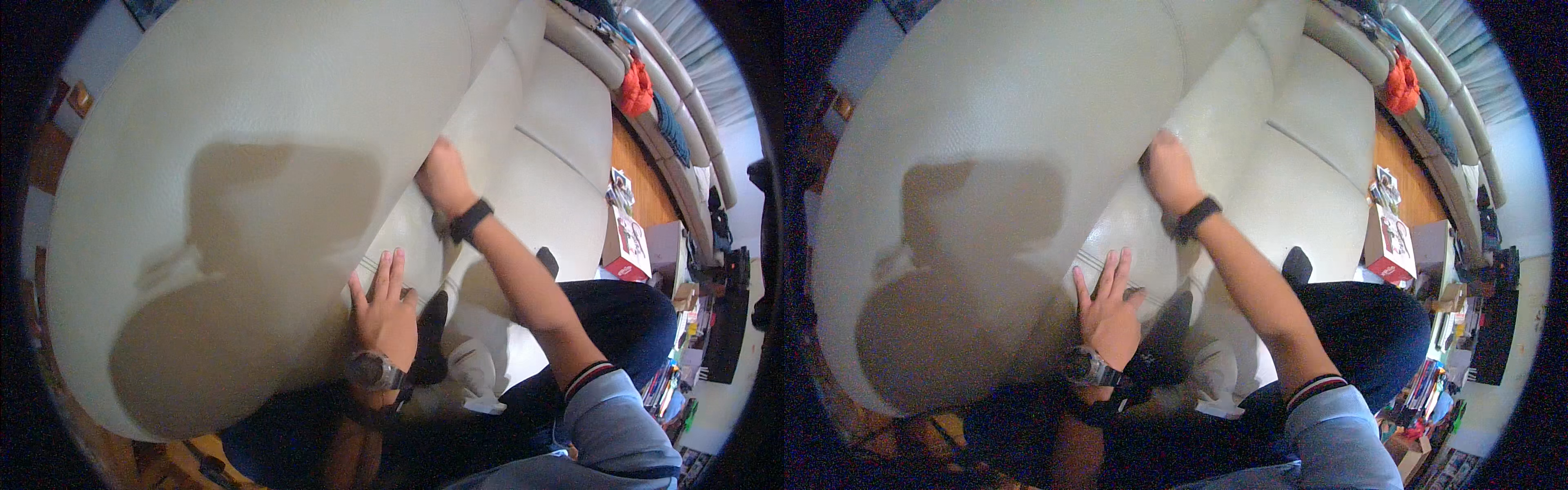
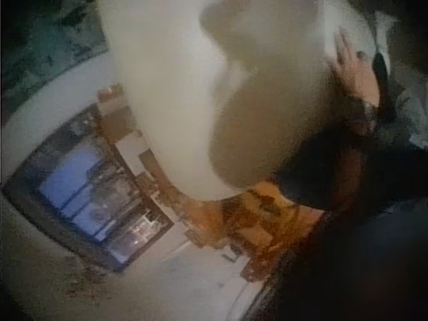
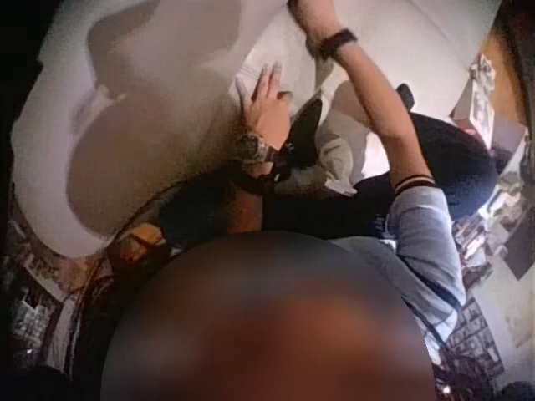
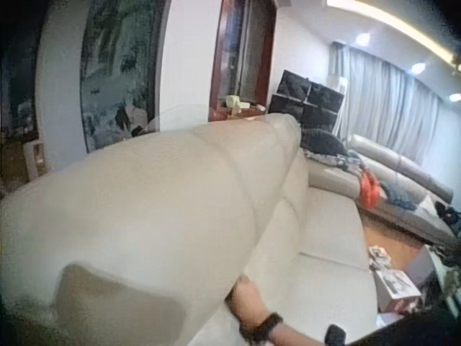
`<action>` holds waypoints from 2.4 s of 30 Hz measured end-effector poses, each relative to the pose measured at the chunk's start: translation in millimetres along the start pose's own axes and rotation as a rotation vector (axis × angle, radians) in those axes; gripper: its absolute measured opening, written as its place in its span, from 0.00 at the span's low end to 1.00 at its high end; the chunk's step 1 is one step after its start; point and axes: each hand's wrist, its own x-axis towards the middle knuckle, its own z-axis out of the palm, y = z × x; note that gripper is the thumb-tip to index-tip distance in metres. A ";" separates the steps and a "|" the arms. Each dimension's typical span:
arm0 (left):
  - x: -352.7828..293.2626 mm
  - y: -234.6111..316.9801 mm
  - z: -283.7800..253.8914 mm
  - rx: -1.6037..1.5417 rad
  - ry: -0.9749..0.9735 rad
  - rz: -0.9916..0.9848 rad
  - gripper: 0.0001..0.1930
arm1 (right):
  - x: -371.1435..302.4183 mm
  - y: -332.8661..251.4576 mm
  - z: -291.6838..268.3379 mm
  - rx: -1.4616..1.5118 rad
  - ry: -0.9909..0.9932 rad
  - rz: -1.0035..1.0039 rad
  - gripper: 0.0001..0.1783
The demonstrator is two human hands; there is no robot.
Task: The person sits on a white leather sofa and cleans it by spraying a cleaning solution and wiping with a tissue. The person repeatedly sprays and wipes different sections of the sofa cushions.
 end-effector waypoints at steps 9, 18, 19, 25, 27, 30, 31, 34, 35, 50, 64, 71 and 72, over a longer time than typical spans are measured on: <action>3.6 2.9 1.2 0.028 -0.018 0.013 0.09 | 82.6 94.8 -12.4 -0.255 0.109 0.126 0.07; 3.6 7.3 1.2 0.029 0.033 0.021 0.11 | -76.1 -61.5 -12.7 0.380 -0.093 -0.070 0.11; 2.3 7.2 1.1 0.010 0.035 0.017 0.11 | -88.0 -69.9 -13.2 0.407 -0.108 -0.080 0.12; 2.5 6.9 -1.4 0.064 -0.041 0.041 0.11 | -33.8 -16.9 -4.3 0.056 -0.042 -0.022 0.08; 1.9 7.1 -2.0 0.049 -0.064 0.034 0.10 | 0.3 13.9 -1.5 -0.016 -0.039 0.041 0.10; 1.9 7.9 -0.5 -0.008 0.006 0.036 0.10 | 39.1 53.0 -7.3 -0.149 0.023 0.043 0.09; 2.2 7.2 -0.4 -0.010 0.003 0.036 0.10 | 49.1 60.8 -11.2 -0.152 0.061 0.008 0.08; 1.0 4.4 0.1 -0.054 0.023 0.052 0.10 | 47.7 54.8 -13.1 0.037 0.116 0.151 0.07; 1.5 3.3 0.9 -0.072 0.031 0.061 0.10 | 41.9 46.7 -16.1 0.058 0.128 0.235 0.07; 4.5 8.7 18.4 0.152 -0.009 0.038 0.11 | -68.9 -62.8 -21.8 0.157 -0.184 0.006 0.10; -47.0 43.8 48.4 -0.116 -0.083 0.067 0.15 | -113.8 -132.4 -20.3 0.568 -0.266 -0.230 0.09; -82.5 21.4 4.4 0.037 -0.273 0.104 0.10 | -129.4 -119.0 -23.5 0.722 -0.378 -0.116 0.10; -80.1 15.5 -1.7 0.038 -0.219 0.086 0.11 | -127.6 -109.8 -23.3 0.778 -0.372 0.015 0.10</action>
